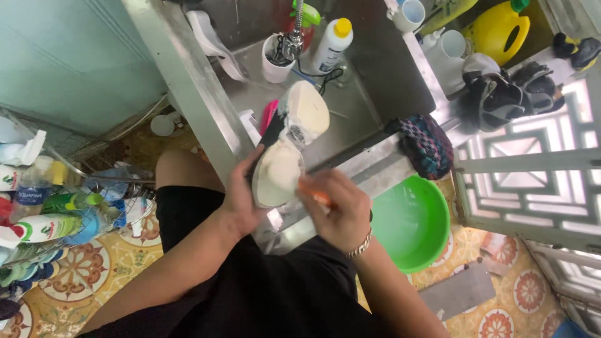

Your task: Clean and scrub the soles and upper parts of a shoe in a utility sink.

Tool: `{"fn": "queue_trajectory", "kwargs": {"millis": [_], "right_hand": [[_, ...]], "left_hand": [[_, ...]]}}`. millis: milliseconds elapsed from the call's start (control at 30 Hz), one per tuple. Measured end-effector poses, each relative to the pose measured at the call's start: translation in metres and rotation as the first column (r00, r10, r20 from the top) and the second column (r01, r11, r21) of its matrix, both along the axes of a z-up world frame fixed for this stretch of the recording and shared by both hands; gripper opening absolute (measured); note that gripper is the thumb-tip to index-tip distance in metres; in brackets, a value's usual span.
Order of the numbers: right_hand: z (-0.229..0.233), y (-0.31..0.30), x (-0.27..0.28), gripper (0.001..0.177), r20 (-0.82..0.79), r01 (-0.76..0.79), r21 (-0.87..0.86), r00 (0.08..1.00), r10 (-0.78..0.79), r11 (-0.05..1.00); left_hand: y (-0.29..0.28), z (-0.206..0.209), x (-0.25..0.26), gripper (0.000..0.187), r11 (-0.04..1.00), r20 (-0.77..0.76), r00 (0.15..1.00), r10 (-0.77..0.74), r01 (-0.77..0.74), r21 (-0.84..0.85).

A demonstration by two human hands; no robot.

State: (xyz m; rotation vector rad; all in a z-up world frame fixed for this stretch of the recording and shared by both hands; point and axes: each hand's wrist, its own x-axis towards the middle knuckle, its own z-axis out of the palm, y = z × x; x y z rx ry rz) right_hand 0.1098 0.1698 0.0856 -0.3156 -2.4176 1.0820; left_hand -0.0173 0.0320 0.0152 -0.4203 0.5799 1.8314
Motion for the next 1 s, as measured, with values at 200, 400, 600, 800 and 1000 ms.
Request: {"fn": "queue_trajectory", "kwargs": {"millis": [200, 400, 600, 800, 1000], "right_hand": [[-0.022, 0.013, 0.003, 0.019, 0.061, 0.054, 0.001, 0.997, -0.054, 0.999], [-0.011, -0.007, 0.017, 0.013, -0.089, -0.185, 0.036, 0.978, 0.187, 0.982], [-0.033, 0.001, 0.009, 0.013, -0.026, 0.032, 0.078, 0.999, -0.030, 0.996], [-0.050, 0.004, 0.026, 0.016, -0.034, -0.079, -0.045, 0.996, 0.077, 0.996], [-0.113, 0.015, 0.038, 0.022, -0.002, 0.151, -0.468, 0.985, -0.172, 0.871]], "left_hand": [[-0.003, 0.009, 0.010, 0.054, 0.999, -0.050, 0.999, -0.015, 0.012, -0.048], [-0.008, -0.011, 0.011, 0.052, 1.000, 0.039, 0.999, -0.030, 0.029, 0.007], [-0.005, 0.002, 0.017, 0.048, 0.988, -0.017, 1.000, -0.002, -0.001, -0.154], [-0.013, 0.001, 0.006, 0.048, 0.988, -0.093, 0.994, -0.057, 0.042, -0.151], [-0.019, 0.003, 0.004, 0.053, 0.737, -0.705, 0.446, -0.551, -0.136, -0.662]]}}
